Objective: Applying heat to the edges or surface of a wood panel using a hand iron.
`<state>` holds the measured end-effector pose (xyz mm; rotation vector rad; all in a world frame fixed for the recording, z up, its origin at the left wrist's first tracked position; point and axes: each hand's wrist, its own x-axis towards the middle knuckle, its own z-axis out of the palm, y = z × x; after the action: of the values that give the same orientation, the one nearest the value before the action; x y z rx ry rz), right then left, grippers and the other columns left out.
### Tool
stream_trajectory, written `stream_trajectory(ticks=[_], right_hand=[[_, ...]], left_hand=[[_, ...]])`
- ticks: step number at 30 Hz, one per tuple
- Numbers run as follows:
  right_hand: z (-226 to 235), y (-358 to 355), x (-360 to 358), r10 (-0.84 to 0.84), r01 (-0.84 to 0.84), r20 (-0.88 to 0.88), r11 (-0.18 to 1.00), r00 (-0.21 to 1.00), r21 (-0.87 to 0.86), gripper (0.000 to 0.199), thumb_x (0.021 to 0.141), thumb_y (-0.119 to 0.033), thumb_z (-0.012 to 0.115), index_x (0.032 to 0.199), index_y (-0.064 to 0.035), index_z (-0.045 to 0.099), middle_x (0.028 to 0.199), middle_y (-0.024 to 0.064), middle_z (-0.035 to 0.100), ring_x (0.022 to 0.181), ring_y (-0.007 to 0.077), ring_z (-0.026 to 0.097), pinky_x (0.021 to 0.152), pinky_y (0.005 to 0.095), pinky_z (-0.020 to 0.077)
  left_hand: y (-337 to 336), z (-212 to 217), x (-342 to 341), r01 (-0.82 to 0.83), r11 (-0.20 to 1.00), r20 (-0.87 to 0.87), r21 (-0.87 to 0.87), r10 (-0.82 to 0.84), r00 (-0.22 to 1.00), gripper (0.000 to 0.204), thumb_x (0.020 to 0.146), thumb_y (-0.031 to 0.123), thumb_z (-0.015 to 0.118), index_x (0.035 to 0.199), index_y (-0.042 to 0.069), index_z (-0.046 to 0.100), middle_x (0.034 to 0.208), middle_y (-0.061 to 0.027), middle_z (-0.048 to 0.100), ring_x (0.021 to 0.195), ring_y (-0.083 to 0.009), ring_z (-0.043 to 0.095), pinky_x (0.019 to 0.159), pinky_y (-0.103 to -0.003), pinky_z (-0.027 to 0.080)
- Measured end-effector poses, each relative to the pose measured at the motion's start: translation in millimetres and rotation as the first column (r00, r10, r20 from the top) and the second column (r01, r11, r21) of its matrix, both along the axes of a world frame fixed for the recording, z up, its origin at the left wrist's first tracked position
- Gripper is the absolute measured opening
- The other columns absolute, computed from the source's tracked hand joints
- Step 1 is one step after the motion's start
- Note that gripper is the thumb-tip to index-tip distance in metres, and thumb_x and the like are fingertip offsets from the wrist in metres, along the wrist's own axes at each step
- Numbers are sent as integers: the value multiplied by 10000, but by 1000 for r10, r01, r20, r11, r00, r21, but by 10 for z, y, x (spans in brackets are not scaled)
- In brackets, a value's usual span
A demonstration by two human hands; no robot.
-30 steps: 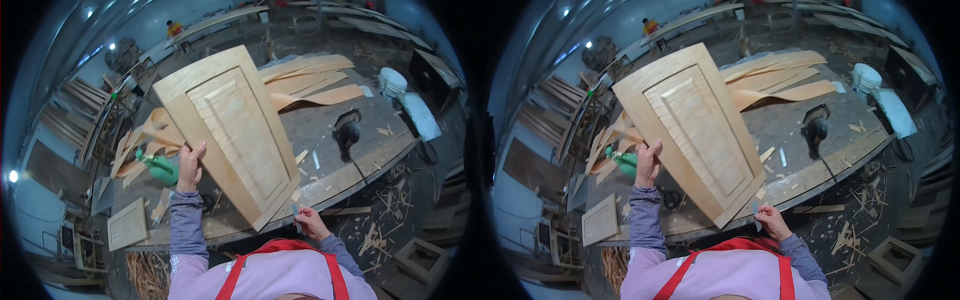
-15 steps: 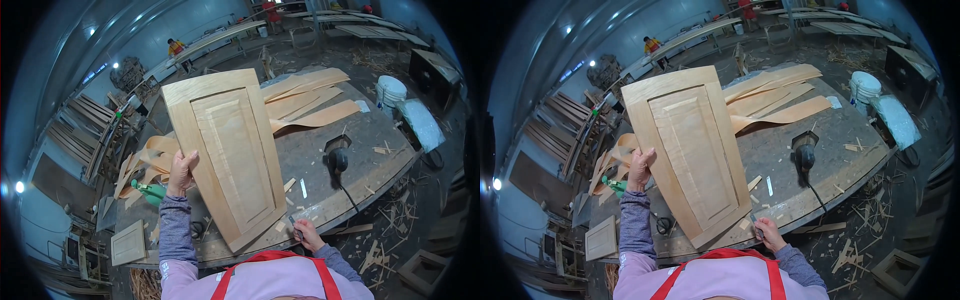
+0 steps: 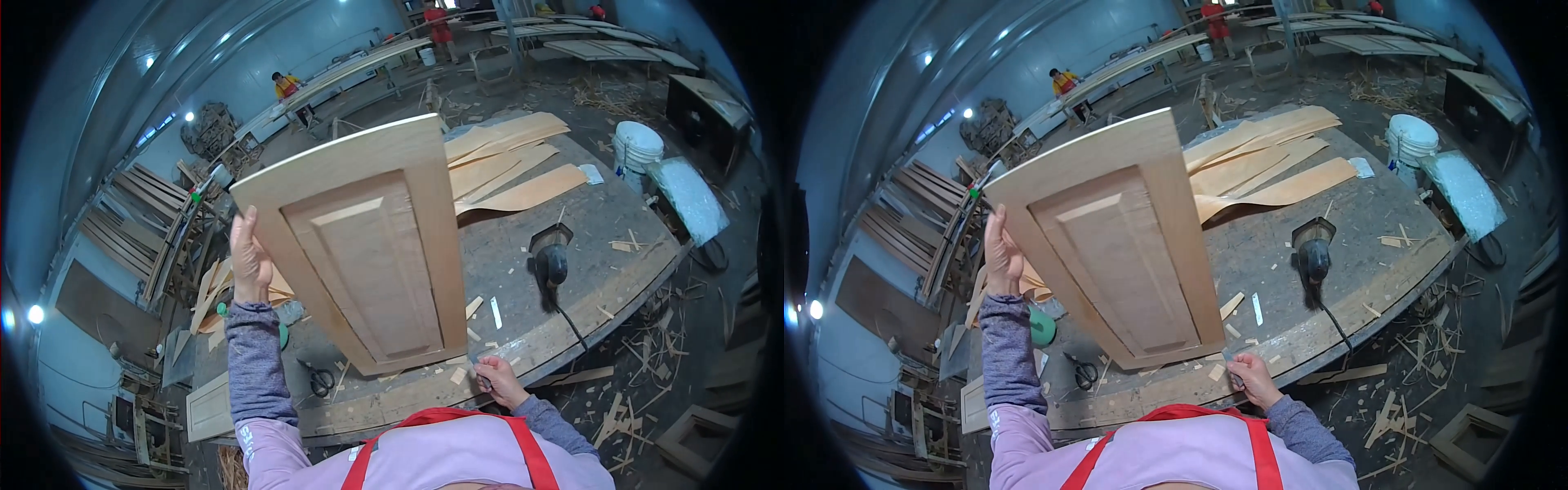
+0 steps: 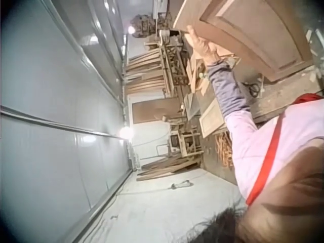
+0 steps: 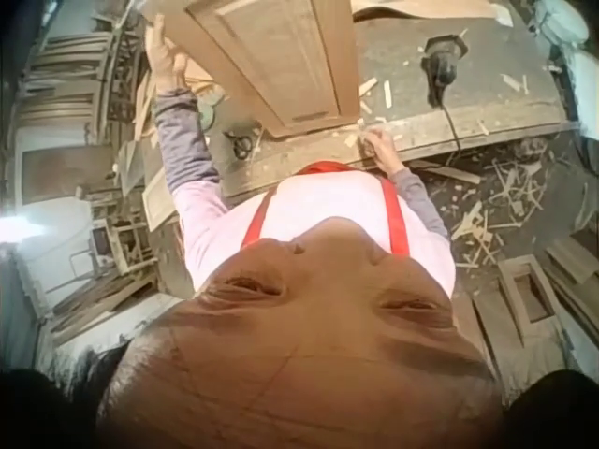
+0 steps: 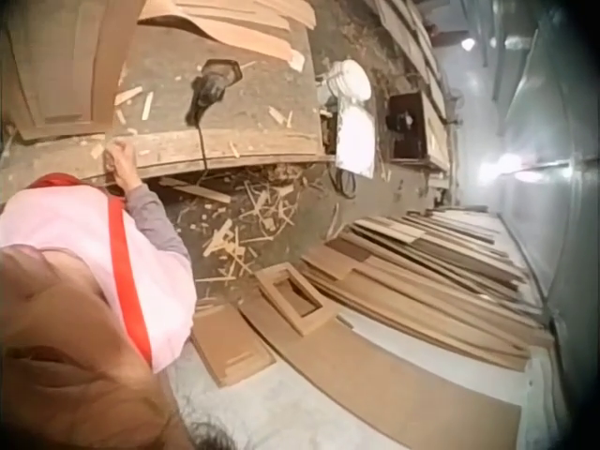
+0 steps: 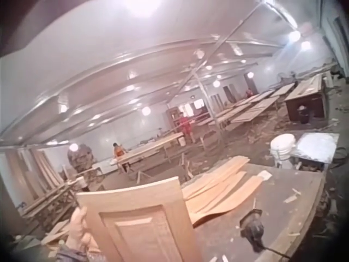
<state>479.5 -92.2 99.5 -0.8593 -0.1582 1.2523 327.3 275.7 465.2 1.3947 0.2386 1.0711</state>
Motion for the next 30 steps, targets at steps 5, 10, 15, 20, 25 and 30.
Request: stream_trajectory(ticks=[5, 10, 15, 20, 25, 30], right_hand=[[201, 32, -208, -34, 36, 53, 999, 998, -37, 101, 922, -130, 672, 970, -68, 608, 707, -27, 567, 518, 56, 500, 454, 209, 411], [348, 111, -330, -114, 126, 124, 988, 986, -91, 140, 913, -119, 675, 1025, -63, 613, 734, -33, 578, 527, 43, 504, 458, 209, 433], [392, 269, -355, -210, 251, 276, 960, 938, -122, 166, 915, -107, 668, 1063, -55, 615, 753, -41, 584, 555, 24, 503, 473, 196, 417], [557, 507, -354, -320, 361, 418, 932, 850, -21, 200, 914, -129, 673, 1086, -44, 615, 784, -42, 604, 602, 2, 494, 526, 176, 397], [584, 575, -417, -347, 391, 450, 920, 823, -6, 219, 912, -141, 679, 1091, -32, 612, 801, -35, 618, 662, 21, 525, 603, 200, 433], [286, 547, -617, -435, 537, 521, 842, 735, -55, 253, 909, -145, 677, 1122, -23, 614, 755, -56, 576, 686, 36, 529, 621, 209, 436]], left_hand=[[-35, 216, -152, -227, 971, 175, 67, 213, 961, 351, 978, 186, 630, 1300, 62, 566, 1197, -49, 634, 1074, -109, 596, 946, -272, 481], [409, 133, -570, -209, 965, 160, 157, 183, 970, 255, 980, 170, 637, 1211, 62, 636, 1150, -33, 667, 990, -82, 603, 914, -247, 480], [491, 112, -543, -200, 960, 127, 195, 178, 976, 163, 969, 169, 660, 1073, 51, 702, 1062, -34, 703, 948, -72, 609, 879, -229, 475], [605, 139, -539, -222, 946, 95, 238, 205, 974, 151, 964, 182, 671, 1019, 49, 716, 1024, -33, 712, 918, -75, 619, 860, -231, 475], [640, 266, -500, -253, 904, 67, 344, 245, 967, 125, 955, 155, 675, 977, 42, 724, 957, -34, 720, 904, -82, 618, 845, -243, 474], [587, 419, -154, -240, 281, 55, 929, 538, 841, 155, 980, 116, 617, 986, -19, 693, 977, -83, 684, 919, -147, 630, 846, -285, 484]])
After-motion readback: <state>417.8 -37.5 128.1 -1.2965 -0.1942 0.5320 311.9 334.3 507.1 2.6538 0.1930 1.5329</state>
